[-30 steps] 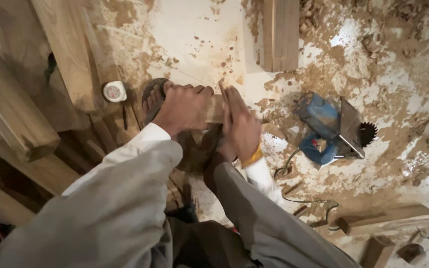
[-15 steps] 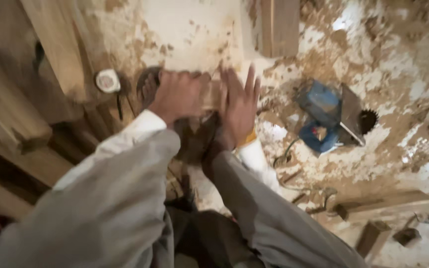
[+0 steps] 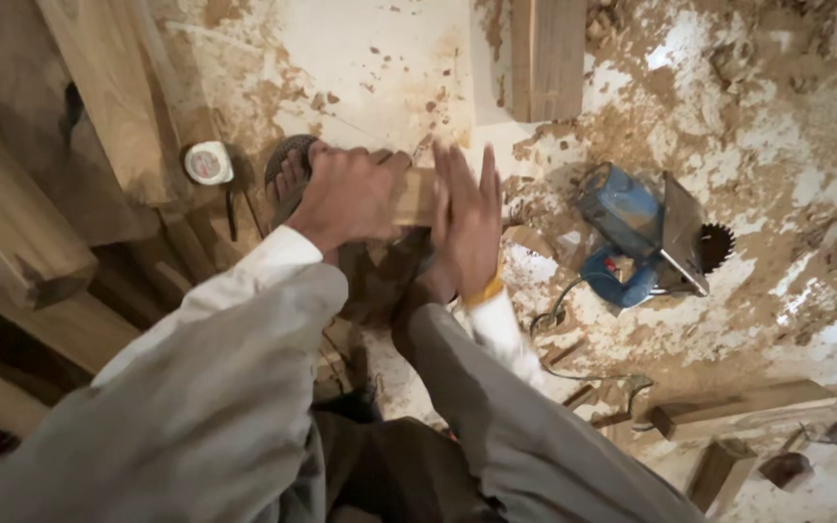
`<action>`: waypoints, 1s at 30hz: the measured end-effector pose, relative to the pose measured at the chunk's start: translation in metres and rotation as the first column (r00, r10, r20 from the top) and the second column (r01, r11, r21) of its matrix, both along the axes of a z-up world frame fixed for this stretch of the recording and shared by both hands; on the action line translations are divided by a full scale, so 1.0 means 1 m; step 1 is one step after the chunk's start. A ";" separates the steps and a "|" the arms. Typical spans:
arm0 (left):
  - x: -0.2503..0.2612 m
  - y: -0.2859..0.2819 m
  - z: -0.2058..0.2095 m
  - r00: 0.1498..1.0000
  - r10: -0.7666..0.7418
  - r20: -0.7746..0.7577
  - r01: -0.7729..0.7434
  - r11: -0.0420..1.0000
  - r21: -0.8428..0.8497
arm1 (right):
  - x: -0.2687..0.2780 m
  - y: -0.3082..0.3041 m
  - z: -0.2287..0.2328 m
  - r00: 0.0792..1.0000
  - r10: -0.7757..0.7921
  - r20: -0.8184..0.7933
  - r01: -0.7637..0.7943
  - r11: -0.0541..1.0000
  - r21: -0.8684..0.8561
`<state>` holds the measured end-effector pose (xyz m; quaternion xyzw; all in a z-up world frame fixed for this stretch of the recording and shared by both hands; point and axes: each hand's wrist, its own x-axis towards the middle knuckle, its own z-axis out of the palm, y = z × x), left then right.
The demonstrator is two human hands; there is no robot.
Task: The person sands a wooden block by hand using sandpaper, rotating the block to work on different sides while sitting on the floor.
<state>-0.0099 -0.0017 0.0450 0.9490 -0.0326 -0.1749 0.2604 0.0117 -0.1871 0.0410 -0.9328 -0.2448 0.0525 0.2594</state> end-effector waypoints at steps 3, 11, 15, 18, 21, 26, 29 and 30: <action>0.000 0.003 -0.002 0.996 0.010 0.089 -0.009 1.000 -0.016 | -0.036 -0.009 0.012 0.993 0.029 0.119 -0.031 0.999 0.014; 0.003 0.001 -0.005 1.000 -0.026 0.002 0.026 0.999 0.035 | 0.000 -0.001 0.017 0.996 0.022 -0.088 -0.013 0.995 0.103; -0.002 0.002 -0.011 0.997 0.002 0.080 -0.001 1.000 -0.012 | -0.032 -0.007 0.018 0.983 0.065 0.172 -0.058 0.997 -0.044; -0.002 0.006 -0.010 0.998 0.009 0.067 -0.008 1.000 -0.025 | 0.003 0.005 0.005 1.000 -0.005 -0.006 0.005 1.000 -0.025; -0.002 -0.002 -0.005 1.000 -0.029 -0.002 0.029 1.000 -0.012 | 0.016 -0.001 0.009 0.973 0.027 -0.227 0.004 0.991 0.136; -0.001 0.000 -0.008 0.999 -0.001 0.034 0.001 1.000 -0.008 | -0.033 -0.007 0.019 0.996 0.020 0.087 -0.015 0.999 -0.051; -0.002 0.002 -0.007 0.997 0.014 0.075 -0.013 1.000 -0.015 | -0.001 0.002 -0.002 1.000 -0.008 -0.014 0.007 0.998 -0.063; -0.002 0.004 -0.005 1.000 0.004 0.005 -0.004 1.000 -0.004 | 0.010 0.003 -0.006 0.997 -0.030 -0.074 0.024 0.997 -0.074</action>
